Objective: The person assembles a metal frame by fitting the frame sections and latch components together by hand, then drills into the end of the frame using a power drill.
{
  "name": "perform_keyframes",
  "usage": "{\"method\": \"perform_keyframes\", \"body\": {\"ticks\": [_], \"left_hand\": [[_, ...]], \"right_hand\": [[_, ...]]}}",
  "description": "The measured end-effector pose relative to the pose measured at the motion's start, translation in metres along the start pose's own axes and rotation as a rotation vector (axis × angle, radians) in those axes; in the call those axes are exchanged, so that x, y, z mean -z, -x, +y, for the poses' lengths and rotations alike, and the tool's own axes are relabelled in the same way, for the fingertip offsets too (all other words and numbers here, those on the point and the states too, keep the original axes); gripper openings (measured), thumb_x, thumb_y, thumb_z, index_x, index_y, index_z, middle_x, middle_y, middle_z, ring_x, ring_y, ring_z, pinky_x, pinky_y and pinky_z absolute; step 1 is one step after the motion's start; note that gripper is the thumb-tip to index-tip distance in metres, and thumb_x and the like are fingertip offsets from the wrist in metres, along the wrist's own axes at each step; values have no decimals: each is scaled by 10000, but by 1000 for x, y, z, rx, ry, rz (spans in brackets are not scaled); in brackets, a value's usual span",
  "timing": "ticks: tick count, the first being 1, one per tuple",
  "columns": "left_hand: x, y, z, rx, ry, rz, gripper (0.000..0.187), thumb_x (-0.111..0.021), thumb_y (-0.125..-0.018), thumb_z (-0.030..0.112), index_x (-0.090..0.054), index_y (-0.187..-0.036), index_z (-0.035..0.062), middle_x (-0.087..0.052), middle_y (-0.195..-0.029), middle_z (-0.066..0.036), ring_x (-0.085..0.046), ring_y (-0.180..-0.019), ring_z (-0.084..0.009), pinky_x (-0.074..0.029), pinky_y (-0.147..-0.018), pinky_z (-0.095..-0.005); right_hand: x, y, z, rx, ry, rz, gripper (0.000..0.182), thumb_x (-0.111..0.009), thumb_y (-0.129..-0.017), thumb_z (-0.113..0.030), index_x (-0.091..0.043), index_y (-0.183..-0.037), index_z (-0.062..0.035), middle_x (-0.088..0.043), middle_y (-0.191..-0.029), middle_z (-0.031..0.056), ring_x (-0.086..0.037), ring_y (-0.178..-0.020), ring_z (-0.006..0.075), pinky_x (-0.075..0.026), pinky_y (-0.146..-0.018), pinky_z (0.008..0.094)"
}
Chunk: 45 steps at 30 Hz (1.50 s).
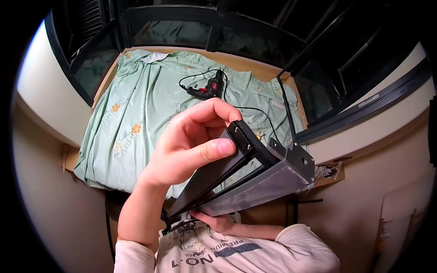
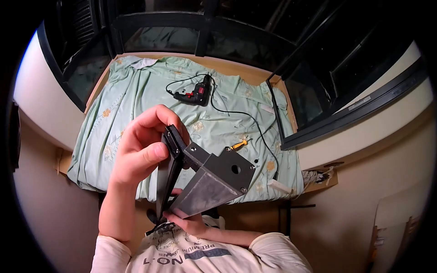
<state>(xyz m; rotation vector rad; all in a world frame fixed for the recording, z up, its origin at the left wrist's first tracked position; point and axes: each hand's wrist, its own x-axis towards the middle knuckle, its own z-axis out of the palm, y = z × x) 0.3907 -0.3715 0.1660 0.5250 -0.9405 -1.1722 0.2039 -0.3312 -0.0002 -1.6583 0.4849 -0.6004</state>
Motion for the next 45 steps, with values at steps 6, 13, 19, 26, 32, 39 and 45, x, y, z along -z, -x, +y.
{"method": "perform_keyframes", "body": {"ticks": [6,13,19,26,32,39,45], "left_hand": [[-13,19,-12,-120,-316,92,562,-661,-984,430,-461,-1251,-21,-615,-930,-91,-627,-803,-119,-499,-652,-223],[-7,30,-39,-788,-1166,314,594,-684,-939,242,-443,-1352,-110,-647,-1029,-217,-647,-714,-295,-524,-646,-344],[-1,19,-10,-247,-846,153,726,-479,-1001,533,-440,-1345,-106,-591,-1061,-132,-552,-909,-178,-454,-835,-300],[6,-8,-10,-292,-618,79,657,-439,-1020,549,-500,-1219,-74,-547,-960,-75,-474,-790,-127,-385,-704,-277],[5,-12,-13,-245,-571,-54,640,-461,-1002,510,-490,-1239,-84,-548,-887,-84,-484,-760,-158,-394,-689,-296],[7,-15,-15,-223,-543,-81,747,-468,-975,523,-442,-1375,-107,-592,-1149,-169,-575,-967,-226,-452,-873,-336],[10,-13,-17,-206,-535,-80,777,-463,-965,531,-426,-1413,-103,-566,-1316,-198,-585,-1090,-248,-444,-969,-354]], "right_hand": [[-5,11,11,-193,-248,142,459,-762,-909,-78,-555,-1315,-20,-645,-1130,54,-598,-976,111,-474,-857,288],[-10,13,25,-222,-253,144,528,-818,-879,-135,-553,-1319,-15,-654,-1219,69,-621,-1113,168,-487,-975,327],[-9,-2,-1,-241,-221,157,481,-804,-883,-131,-568,-1285,-13,-664,-1142,63,-625,-1063,173,-479,-954,347],[3,-17,-27,45,253,5,160,-679,-964,-188,-661,-912,-37,-637,-892,71,-590,-881,237,-445,-862,372],[6,-8,-27,-97,111,-50,122,-657,-979,-157,-677,-984,-37,-637,-935,81,-588,-898,228,-459,-839,353],[9,-5,-28,-153,87,-73,142,-649,-992,-161,-684,-1032,-29,-645,-946,75,-595,-874,215,-471,-808,338],[8,-5,-25,-105,101,-67,146,-642,-1001,-169,-688,-1024,-33,-649,-917,65,-597,-848,201,-472,-781,336]]}}
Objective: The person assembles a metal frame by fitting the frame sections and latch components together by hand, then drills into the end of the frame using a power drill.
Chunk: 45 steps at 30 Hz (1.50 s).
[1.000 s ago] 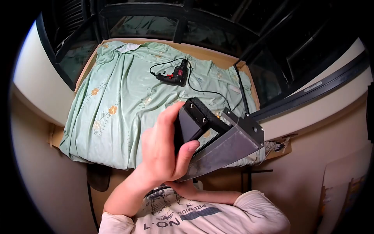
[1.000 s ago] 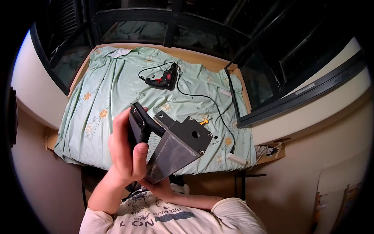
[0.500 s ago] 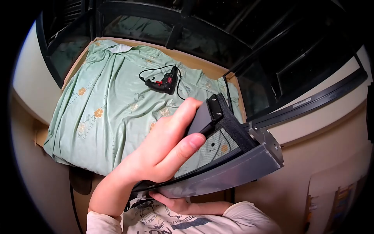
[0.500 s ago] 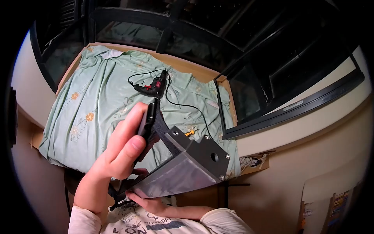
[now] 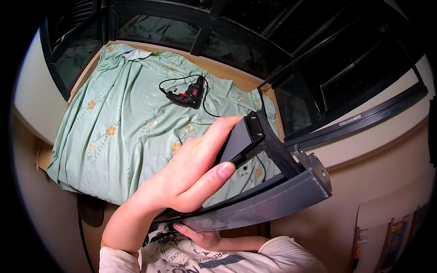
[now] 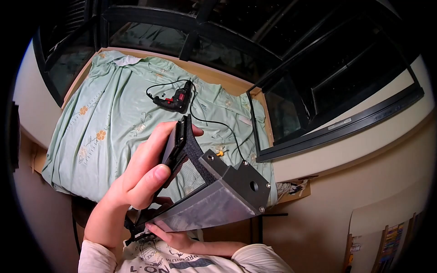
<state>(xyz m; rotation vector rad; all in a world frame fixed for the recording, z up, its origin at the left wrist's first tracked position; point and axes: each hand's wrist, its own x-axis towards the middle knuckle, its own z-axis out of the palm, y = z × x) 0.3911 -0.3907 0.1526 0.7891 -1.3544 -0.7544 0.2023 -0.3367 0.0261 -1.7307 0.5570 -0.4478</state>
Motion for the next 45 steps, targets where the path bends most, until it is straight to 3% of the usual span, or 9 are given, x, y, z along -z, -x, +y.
{"method": "perform_keyframes", "body": {"ticks": [4,6,7,10,14,22,31,39,45], "left_hand": [[0,0,0,15,6,-11,780,-461,-962,533,-428,-1410,-105,-549,-1346,-197,-579,-1092,-246,-444,-968,-354],[-3,0,-3,-19,21,39,798,-469,-946,560,-443,-1396,-99,-606,-1181,-170,-582,-967,-207,-449,-866,-323],[-3,0,-3,-19,21,37,798,-469,-946,560,-443,-1396,-99,-606,-1181,-170,-582,-967,-207,-449,-866,-323],[-4,-1,-1,-1,5,43,816,-480,-923,603,-475,-1357,-88,-599,-866,-81,-529,-746,-136,-394,-696,-275],[-9,1,-1,31,30,71,819,-489,-910,632,-493,-1318,-78,-472,-644,19,-414,-580,-74,-297,-578,-257],[-12,5,1,80,123,55,762,-531,-913,623,-495,-1246,-62,-462,-670,30,-384,-560,-37,-261,-527,-229],[-13,7,7,119,203,69,745,-619,-859,604,-492,-1199,-47,-462,-894,9,-371,-671,-36,-269,-579,-200],[-8,6,5,142,222,57,777,-627,-886,665,-496,-1168,-47,-468,-891,3,-380,-673,-39,-279,-580,-205],[-7,5,0,96,163,80,751,-607,-898,661,-501,-1132,-45,-471,-879,-7,-392,-662,-49,-286,-570,-209]], "right_hand": [[-1,0,1,-8,12,12,149,-638,-1005,-171,-686,-987,-31,-651,-904,65,-599,-838,197,-470,-768,336],[-3,2,2,-12,2,21,152,-637,-1005,-171,-684,-975,-30,-652,-901,65,-600,-835,195,-469,-764,336],[-5,3,4,-14,0,31,153,-638,-1005,-171,-683,-974,-29,-651,-896,64,-599,-832,195,-468,-765,335],[-6,6,7,-8,-1,45,153,-640,-1005,-169,-681,-974,-25,-649,-886,60,-598,-825,193,-467,-768,333],[-7,6,-1,-1,-61,79,152,-641,-1003,-161,-677,-972,-17,-651,-880,57,-602,-824,193,-467,-775,327],[-8,6,-2,4,-55,100,122,-660,-973,-137,-678,-966,-17,-667,-905,53,-608,-852,200,-467,-816,328],[-11,10,4,-46,-36,119,132,-682,-954,-167,-697,-909,-44,-682,-912,39,-603,-936,203,-437,-935,354],[-10,5,-1,-28,-37,151,151,-696,-943,-188,-696,-898,-43,-678,-912,41,-605,-913,204,-444,-913,345],[-9,5,2,-113,-88,120,154,-695,-941,-189,-692,-895,-41,-681,-923,51,-598,-1006,226,-438,-935,373]]}}
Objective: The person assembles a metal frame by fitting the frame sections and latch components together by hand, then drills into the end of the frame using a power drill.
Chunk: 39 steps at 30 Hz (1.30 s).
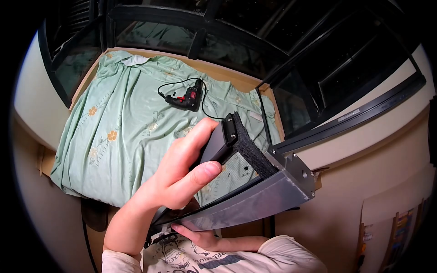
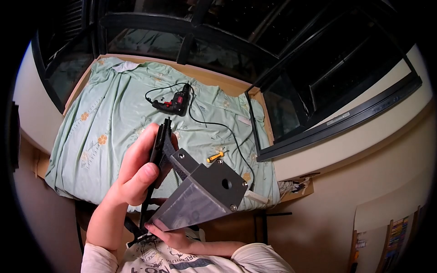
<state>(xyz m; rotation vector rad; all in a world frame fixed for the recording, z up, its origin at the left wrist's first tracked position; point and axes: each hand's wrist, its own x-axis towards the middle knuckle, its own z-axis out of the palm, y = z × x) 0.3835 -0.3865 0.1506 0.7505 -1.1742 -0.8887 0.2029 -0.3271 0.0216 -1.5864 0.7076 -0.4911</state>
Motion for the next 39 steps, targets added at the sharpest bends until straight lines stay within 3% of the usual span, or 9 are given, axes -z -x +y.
{"method": "perform_keyframes", "body": {"ticks": [6,11,18,23,26,29,31,35,39], "left_hand": [[2,6,5,-55,-35,21,654,-665,-912,523,-468,-1153,-52,-470,-871,-14,-415,-651,-63,-325,-568,-215],[7,22,16,-100,-61,105,435,-859,-794,83,-597,-1115,-47,-635,-915,-60,-589,-786,-93,-459,-687,-232],[7,35,30,-213,-299,127,450,-874,-756,70,-657,-1138,-32,-702,-957,-111,-687,-800,-188,-524,-729,-280],[7,49,39,-110,-127,24,439,-476,-955,207,-581,-1238,-112,-660,-964,-191,-647,-869,-320,-506,-834,-370],[13,52,48,-16,-99,-127,496,-450,-980,256,-553,-1291,-118,-587,-986,-178,-569,-894,-303,-459,-848,-370],[14,53,52,-48,-67,-244,514,-473,-1024,278,-503,-1377,-94,-515,-1023,-149,-509,-930,-278,-417,-848,-355],[12,54,55,-58,-80,-302,522,-482,-1037,291,-490,-1403,-80,-511,-1030,-142,-510,-942,-274,-416,-849,-354],[6,55,58,122,102,-221,435,-835,-853,169,-579,-1159,-4,-534,-1035,-70,-499,-896,-163,-449,-820,-304],[1,57,56,98,30,-182,444,-876,-813,175,-588,-1104,2,-546,-1010,-61,-512,-867,-155,-456,-788,-291]], "right_hand": [[2,-2,9,110,158,-15,162,-704,-943,-218,-694,-933,-57,-690,-1049,73,-596,-1080,258,-438,-954,382],[-2,-2,8,110,-9,73,279,-741,-943,-211,-688,-1160,-44,-693,-1155,87,-639,-1069,207,-480,-955,343],[-4,-11,9,82,-141,163,394,-816,-887,-207,-664,-1206,-31,-710,-1035,58,-656,-950,153,-506,-876,312],[10,-22,10,82,-122,19,352,-814,-880,-195,-653,-1153,-40,-676,-1038,61,-632,-968,166,-493,-869,334],[18,-26,55,71,-159,-124,422,-831,-862,-177,-609,-1196,-48,-643,-1131,59,-608,-1049,177,-485,-900,358],[28,-27,47,-142,-394,-196,517,-852,-844,-199,-586,-1268,-68,-630,-1186,18,-567,-1143,172,-463,-950,361],[27,-38,66,102,-375,-354,497,-859,-836,-259,-618,-1229,-75,-671,-1074,18,-577,-1060,151,-454,-877,335],[20,-73,47,294,-509,-575,475,-840,-849,-266,-619,-1221,-72,-674,-1069,24,-580,-1050,155,-454,-874,339],[15,-90,40,345,-603,-642,454,-822,-861,-272,-619,-1213,-69,-676,-1063,29,-583,-1040,159,-454,-871,343]]}}
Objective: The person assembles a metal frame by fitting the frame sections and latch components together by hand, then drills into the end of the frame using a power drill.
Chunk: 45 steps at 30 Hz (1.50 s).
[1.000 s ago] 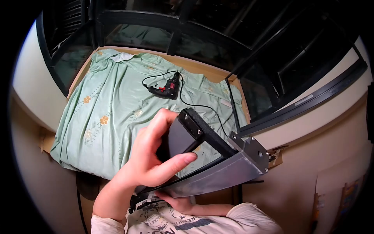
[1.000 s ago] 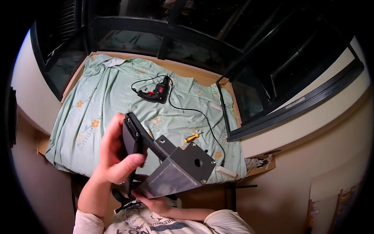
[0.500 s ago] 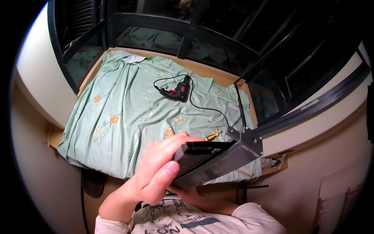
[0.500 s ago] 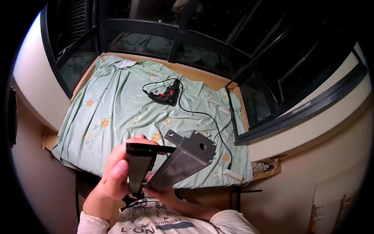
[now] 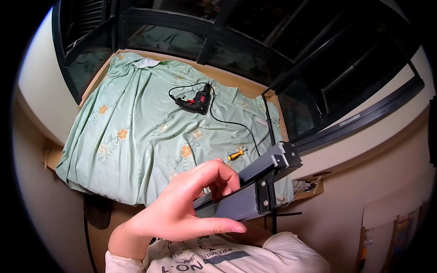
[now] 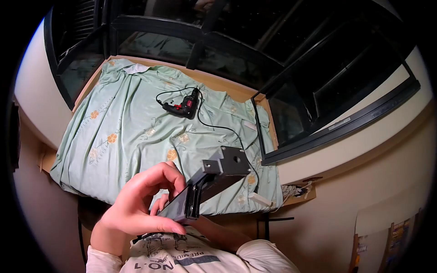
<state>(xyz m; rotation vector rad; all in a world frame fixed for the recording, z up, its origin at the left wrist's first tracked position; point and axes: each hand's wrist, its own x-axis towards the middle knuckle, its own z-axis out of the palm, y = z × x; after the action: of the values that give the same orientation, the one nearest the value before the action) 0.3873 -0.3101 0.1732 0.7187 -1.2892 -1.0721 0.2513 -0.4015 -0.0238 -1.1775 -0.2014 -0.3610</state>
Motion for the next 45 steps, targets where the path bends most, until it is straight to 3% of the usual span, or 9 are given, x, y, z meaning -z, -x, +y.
{"method": "perform_keyframes", "body": {"ticks": [5,8,12,19,24,32,45], "left_hand": [[-8,1,4,-78,-184,125,502,-963,-697,246,-573,-936,39,-577,-849,-21,-545,-688,-111,-454,-620,-245],[-19,2,6,-263,-518,253,478,-970,-670,276,-585,-836,49,-534,-731,-20,-507,-551,-139,-405,-491,-252],[-37,10,6,-351,-751,429,440,-961,-634,256,-590,-779,68,-490,-644,-9,-499,-503,-168,-376,-451,-288],[-53,16,-20,-661,-991,618,388,-916,-708,238,-587,-812,60,-492,-633,23,-461,-476,-126,-377,-450,-290],[-56,17,-27,-678,-1009,628,368,-905,-735,227,-587,-834,70,-487,-650,28,-441,-488,-124,-363,-443,-291],[-58,18,-29,-607,-1175,706,384,-916,-715,253,-584,-839,106,-473,-656,46,-431,-513,-113,-325,-553,-271],[-57,26,-34,-684,-1279,758,292,-850,-746,215,-600,-862,121,-496,-670,62,-433,-532,-102,-363,-575,-312]], "right_hand": [[2,-11,0,34,-40,-41,429,-798,-877,-279,-620,-1203,-65,-679,-1056,36,-587,-1027,165,-454,-868,349],[2,-15,1,47,-54,-60,415,-784,-886,-284,-621,-1197,-62,-681,-1052,40,-589,-1019,168,-454,-865,352],[2,-19,2,67,-71,-78,397,-765,-899,-290,-621,-1189,-59,-683,-1046,46,-592,-1008,172,-454,-862,356],[4,-24,2,81,-91,-100,371,-732,-921,-300,-623,-1174,-54,-688,-1036,55,-597,-990,180,-454,-857,364],[4,-26,3,86,-97,-117,355,-709,-936,-308,-624,-1164,-50,-691,-1029,62,-601,-977,185,-454,-854,369],[5,-33,4,109,-120,-143,337,-671,-961,-320,-625,-1148,-43,-695,-1018,73,-607,-957,194,-454,-848,378],[6,-42,6,132,-164,-202,330,-610,-1002,-339,-627,-1122,-33,-703,-1000,91,-617,-923,208,-453,-838,392]]}}
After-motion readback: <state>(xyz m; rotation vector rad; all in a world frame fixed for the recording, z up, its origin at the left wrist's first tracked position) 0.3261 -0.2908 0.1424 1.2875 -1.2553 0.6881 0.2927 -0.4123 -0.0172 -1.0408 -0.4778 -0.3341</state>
